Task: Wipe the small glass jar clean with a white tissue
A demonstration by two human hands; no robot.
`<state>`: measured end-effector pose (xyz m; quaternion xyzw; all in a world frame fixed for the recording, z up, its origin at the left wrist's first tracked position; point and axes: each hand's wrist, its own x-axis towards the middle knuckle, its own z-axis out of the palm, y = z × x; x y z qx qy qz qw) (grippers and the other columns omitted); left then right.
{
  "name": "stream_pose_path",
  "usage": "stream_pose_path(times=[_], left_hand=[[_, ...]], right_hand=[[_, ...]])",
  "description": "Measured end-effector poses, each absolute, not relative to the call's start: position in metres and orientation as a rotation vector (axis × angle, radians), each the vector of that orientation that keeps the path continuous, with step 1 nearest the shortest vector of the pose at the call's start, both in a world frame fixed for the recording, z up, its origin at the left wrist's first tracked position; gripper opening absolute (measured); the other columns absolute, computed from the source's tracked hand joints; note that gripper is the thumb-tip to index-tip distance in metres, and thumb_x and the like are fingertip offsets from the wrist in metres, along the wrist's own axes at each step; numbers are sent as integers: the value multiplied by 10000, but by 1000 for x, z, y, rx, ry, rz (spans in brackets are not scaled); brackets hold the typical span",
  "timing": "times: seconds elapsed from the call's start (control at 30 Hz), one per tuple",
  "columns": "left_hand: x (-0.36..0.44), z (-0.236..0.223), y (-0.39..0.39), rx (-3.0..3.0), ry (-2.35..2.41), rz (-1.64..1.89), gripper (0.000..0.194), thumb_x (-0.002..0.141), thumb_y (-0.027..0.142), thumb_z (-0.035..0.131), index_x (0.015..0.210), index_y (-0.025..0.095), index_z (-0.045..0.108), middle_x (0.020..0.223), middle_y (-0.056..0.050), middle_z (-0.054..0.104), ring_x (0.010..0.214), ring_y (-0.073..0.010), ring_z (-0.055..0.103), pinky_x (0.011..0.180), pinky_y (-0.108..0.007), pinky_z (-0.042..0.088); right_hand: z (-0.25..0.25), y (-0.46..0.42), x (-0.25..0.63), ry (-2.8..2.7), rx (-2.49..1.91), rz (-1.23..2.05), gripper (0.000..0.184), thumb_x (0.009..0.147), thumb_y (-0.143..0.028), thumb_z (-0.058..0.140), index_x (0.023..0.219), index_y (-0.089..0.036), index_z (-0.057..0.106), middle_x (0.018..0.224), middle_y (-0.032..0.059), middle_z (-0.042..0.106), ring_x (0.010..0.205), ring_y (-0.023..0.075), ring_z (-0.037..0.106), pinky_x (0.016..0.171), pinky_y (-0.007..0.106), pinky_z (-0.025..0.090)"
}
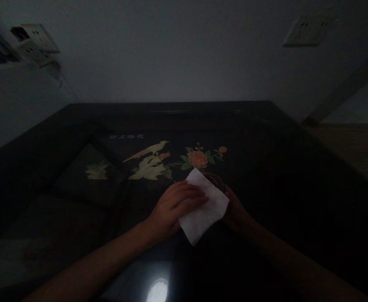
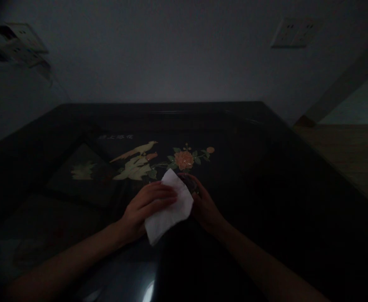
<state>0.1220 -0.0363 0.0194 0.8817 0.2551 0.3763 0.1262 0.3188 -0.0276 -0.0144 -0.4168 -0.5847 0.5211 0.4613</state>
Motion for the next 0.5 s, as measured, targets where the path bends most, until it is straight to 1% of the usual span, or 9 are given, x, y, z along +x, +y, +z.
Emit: stream_pose_path(times=[0.1,0.17,0.23,0.37,0.43,0.5], left_hand=[[127,26,-41,2683,747,942,376,895,131,392,1256,166,494,1154,-102,639,1134,-187,546,1019,-411,379],[130,31,-45,2689,811,857,394,875,102,385,1255,150,478,1162,-102,637,1129,-178,552,1033,-418,370],[133,36,-50,2705,865,749,429,846,88,408,1271,133,448,1192,-108,623,1152,-180,540,1062,-433,342],[139,40,-59,2780,906,624,477,829,63,403,1304,86,389,1235,-129,599,1205,-187,504,1110,-448,284],[141,40,-63,2803,923,577,499,819,51,398,1317,68,370,1258,-141,581,1244,-197,467,1116,-446,280],[141,42,-65,2797,935,523,516,802,52,417,1316,67,377,1284,-147,558,1266,-216,442,1105,-447,303]], right_hand=[[-7,-30,319,-1201,-778,1611,651,745,-681,530,1250,-274,475,1161,82,616,993,239,610,826,366,495],[-3,-30,319,-1054,-655,1739,667,685,-655,625,1225,-283,499,1191,67,595,1042,229,581,891,349,454],[-2,-30,319,-1016,-624,1772,656,676,-636,651,1210,-281,516,1186,59,593,1047,224,572,903,339,440],[-4,-29,318,-1063,-643,1766,648,701,-622,639,1233,-279,503,1147,55,602,1008,215,580,867,325,448],[-4,-30,318,-1092,-643,1761,644,716,-621,624,1246,-280,492,1133,54,604,997,210,583,867,323,447],[-3,-30,319,-1117,-632,1747,637,725,-631,607,1243,-280,491,1111,52,607,982,205,585,859,320,450]])
